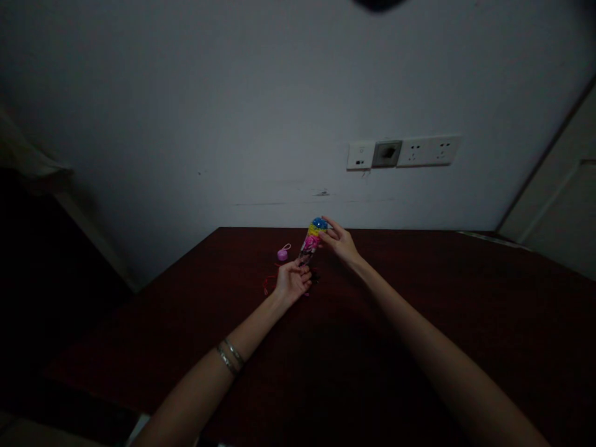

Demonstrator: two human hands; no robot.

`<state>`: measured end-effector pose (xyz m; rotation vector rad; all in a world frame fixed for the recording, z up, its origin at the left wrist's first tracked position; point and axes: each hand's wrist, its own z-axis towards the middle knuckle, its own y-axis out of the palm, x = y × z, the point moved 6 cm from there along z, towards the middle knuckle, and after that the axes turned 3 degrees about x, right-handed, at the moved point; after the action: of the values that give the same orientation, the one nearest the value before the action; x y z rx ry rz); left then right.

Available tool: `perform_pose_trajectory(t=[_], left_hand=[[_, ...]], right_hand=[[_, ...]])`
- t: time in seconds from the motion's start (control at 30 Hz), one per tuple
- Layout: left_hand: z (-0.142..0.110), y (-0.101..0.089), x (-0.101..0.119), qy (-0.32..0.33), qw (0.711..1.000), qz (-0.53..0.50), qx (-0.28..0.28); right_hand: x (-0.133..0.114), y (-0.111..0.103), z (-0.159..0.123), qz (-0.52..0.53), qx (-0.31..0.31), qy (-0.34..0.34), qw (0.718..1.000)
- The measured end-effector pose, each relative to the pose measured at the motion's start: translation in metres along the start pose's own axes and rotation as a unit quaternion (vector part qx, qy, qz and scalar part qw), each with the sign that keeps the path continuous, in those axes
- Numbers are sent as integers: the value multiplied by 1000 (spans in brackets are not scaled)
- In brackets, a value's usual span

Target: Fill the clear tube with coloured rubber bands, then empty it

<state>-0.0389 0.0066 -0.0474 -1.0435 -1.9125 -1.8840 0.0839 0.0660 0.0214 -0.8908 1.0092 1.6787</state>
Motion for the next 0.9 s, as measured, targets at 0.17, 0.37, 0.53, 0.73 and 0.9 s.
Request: perform_pose_trajectory(t=[0.17, 0.37, 0.53, 0.73, 0.9], left_hand=[[3, -16, 1, 21, 994, 11, 106], [4, -21, 3, 42, 990, -47, 127], [7, -16, 4, 26, 989, -108, 101], [10, -13, 17, 73, 987, -124, 71], [10, -13, 20, 82, 984, -142, 65]], right_hand=[[-6, -5, 3, -7, 19, -12, 1000], [-32, 5, 0, -45, 2, -80, 996], [-48, 29, -13, -84, -27, -131, 987], [-46, 68, -37, -152, -187, -128, 962], [-57, 65, -40, -148, -124, -158, 968]])
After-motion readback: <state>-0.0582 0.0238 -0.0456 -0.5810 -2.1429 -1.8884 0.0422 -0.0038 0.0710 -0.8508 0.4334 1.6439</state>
